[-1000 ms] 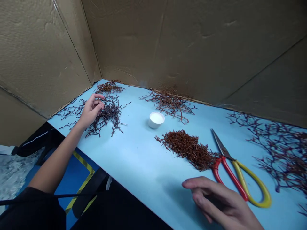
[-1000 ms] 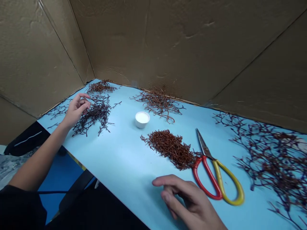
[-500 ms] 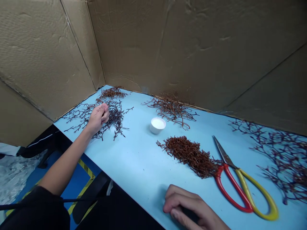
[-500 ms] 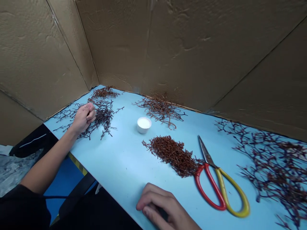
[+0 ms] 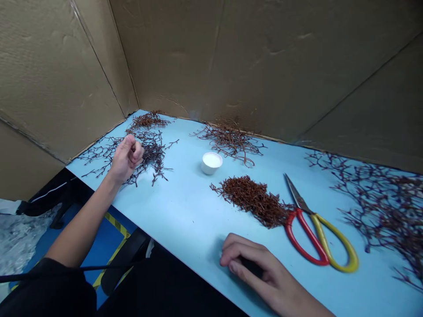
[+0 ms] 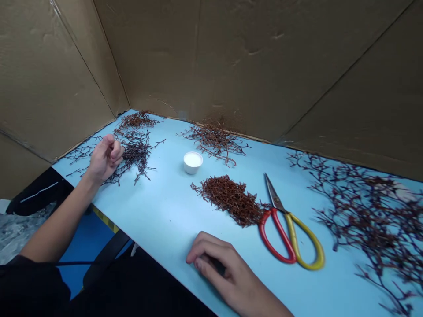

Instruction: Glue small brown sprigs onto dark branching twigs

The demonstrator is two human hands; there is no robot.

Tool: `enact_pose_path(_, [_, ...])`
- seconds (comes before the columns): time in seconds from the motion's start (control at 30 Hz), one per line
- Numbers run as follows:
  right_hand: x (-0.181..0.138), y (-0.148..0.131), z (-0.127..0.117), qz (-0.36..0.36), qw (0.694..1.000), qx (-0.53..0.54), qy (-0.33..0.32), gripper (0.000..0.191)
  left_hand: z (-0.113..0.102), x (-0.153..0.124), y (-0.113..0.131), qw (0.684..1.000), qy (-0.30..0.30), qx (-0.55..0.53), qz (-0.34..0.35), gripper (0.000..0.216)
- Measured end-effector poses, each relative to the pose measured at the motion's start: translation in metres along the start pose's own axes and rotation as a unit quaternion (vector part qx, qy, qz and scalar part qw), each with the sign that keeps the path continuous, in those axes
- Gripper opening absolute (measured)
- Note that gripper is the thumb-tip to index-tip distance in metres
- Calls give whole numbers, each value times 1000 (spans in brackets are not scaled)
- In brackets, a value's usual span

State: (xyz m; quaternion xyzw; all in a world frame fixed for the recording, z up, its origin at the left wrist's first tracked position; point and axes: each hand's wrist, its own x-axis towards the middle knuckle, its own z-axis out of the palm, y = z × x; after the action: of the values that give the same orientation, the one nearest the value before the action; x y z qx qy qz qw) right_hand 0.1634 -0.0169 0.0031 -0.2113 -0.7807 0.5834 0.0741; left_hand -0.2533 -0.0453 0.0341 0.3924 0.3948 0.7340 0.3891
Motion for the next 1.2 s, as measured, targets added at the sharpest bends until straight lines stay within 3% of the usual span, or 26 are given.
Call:
enact_pose_path(0.23, [2,3,1,-13,1000,8,18,27,-3,-11,7,999,2,7,38,69])
enact_pose_path(0.37, [3,5,0,-23,997,17,65,24,2,-16,9,999,-10,31,10,58])
enact_pose_path(0.47, [1,5,-3,-6,996,24,89,33,6,-16,9,999,-24,38,-10,50])
enact_pose_path(0.73, [-3,8,-3,-27,993,26,114,42,-3,-8,4,986,13,135,93,73])
enact_pose_path(0.87, [-6,17,0,-39,991,26,122,44,-13,-3,1,980,7,178,85,62])
enact_pose_path(0.97, [-8,20,2,-7,992,18,127,40,-19,1,-3,978,-2,199,68,55])
enact_pose_path(1.1, [-6,18,4,48,987,35,147,36,-25,6,-7,971,20,213,106,71])
enact_pose_path(1.2, [-2,16,5,48,987,50,144,37,-26,8,-6,966,22,229,115,72])
